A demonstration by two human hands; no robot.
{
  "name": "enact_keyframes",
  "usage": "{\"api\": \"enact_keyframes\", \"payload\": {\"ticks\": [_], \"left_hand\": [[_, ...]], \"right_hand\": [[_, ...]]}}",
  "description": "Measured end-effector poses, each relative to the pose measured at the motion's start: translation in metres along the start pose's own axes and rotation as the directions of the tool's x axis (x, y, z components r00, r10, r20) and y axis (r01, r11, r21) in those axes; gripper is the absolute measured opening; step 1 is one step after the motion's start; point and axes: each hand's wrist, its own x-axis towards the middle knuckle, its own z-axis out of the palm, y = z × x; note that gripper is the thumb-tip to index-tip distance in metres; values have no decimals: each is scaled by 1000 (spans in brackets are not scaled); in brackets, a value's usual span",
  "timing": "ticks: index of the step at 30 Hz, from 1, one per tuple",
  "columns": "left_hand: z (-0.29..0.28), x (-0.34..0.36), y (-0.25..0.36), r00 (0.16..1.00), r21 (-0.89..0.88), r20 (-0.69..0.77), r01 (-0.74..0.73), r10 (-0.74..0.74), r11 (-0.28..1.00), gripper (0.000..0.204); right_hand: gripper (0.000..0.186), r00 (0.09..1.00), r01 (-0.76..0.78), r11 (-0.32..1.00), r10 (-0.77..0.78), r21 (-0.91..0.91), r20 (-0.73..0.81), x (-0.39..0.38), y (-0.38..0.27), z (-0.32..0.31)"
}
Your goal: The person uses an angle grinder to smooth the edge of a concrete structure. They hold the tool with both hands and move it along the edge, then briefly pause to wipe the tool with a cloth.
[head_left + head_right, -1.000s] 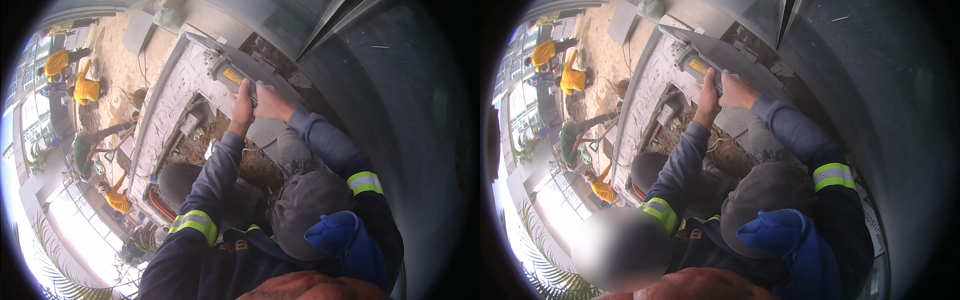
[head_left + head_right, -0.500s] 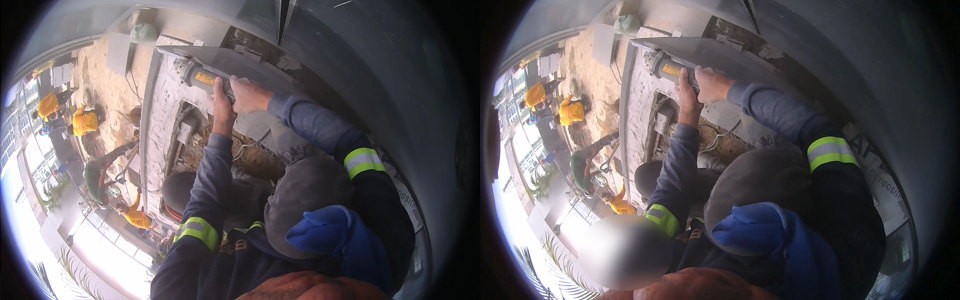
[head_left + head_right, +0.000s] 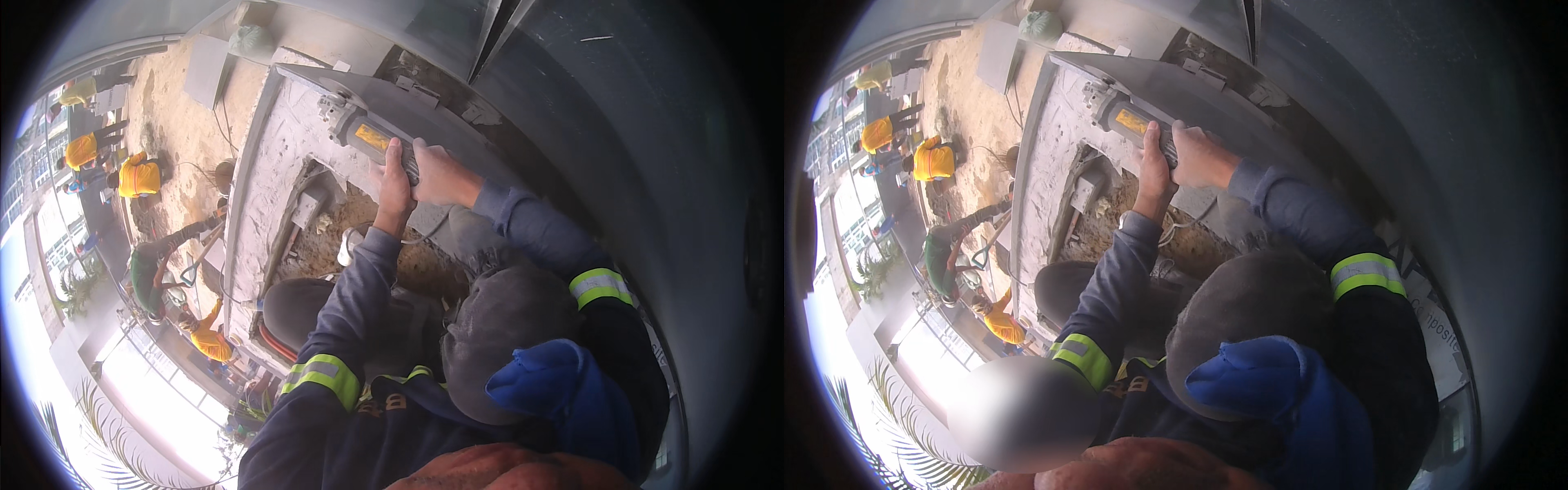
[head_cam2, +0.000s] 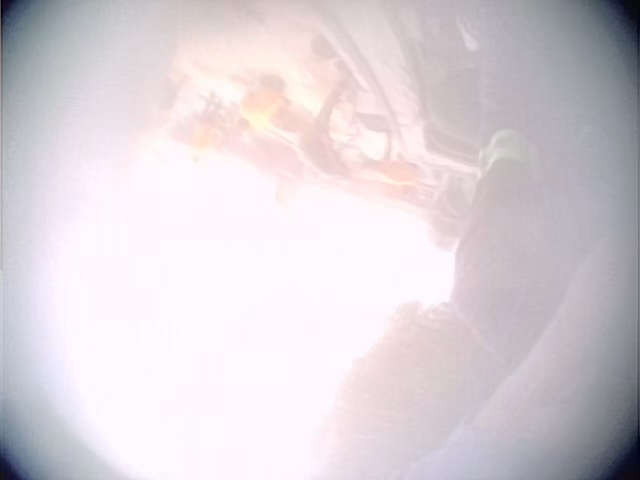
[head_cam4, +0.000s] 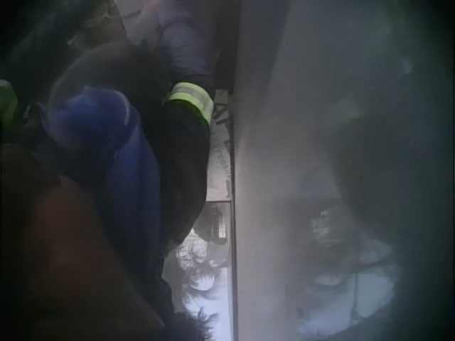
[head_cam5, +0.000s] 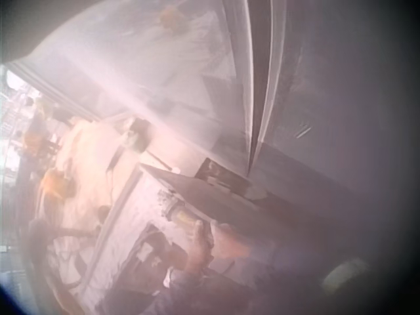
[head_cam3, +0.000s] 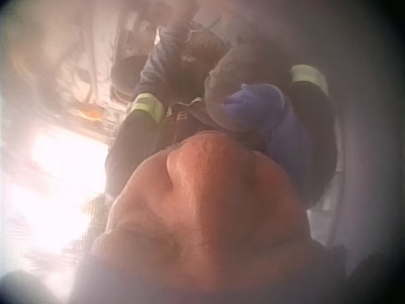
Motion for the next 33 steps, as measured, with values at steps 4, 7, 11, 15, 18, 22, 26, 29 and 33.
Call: {"api": "enact_keyframes", "payload": {"ticks": [4, 7, 11, 15, 18, 22, 26, 29, 33], "left_hand": [[-8, 3, -6, 999, -47, 40, 20, -18, 999, 41], [-4, 3, -6, 999, -11, 31, -25, 25, 1000, 42], [-19, 21, -9, 1000, 17, -2, -20, 20, 1000, 41], [-8, 27, 6, 999, -15, -14, -29, 29, 999, 38], [-12, 32, 8, 999, -16, -8, -38, 38, 999, 37], [-16, 30, 6, 1000, -7, 21, 22, -22, 1000, 40], [-8, 17, 0, 998, 19, -21, -52, 52, 998, 43], [8, 8, 5, 993, -2, -30, -112, 111, 994, 30], [-3, 12, -2, 995, 17, -38, -95, 96, 995, 31]], "right_hand": [[52, 1000, 3, 1000, -3, 1, 17, 2, 6, 5], [51, 1000, -17, 1000, 17, -2, 24, 3, 6, 4], [50, 999, 1, 1000, -1, -16, 48, 17, 3, 5], [52, 997, -28, 998, 32, -51, 65, 32, -2, 1], [53, 998, -20, 999, 23, -46, 63, 35, -7, 2], [53, 995, -55, 998, 56, -9, 79, 32, -10, 0], [53, 991, -77, 996, 72, 42, 110, 23, -4, -4], [54, 997, -59, 998, 59, -9, 56, 18, 5, -1], [51, 991, -94, 995, 92, 15, 98, 16, -7, -6]]}}
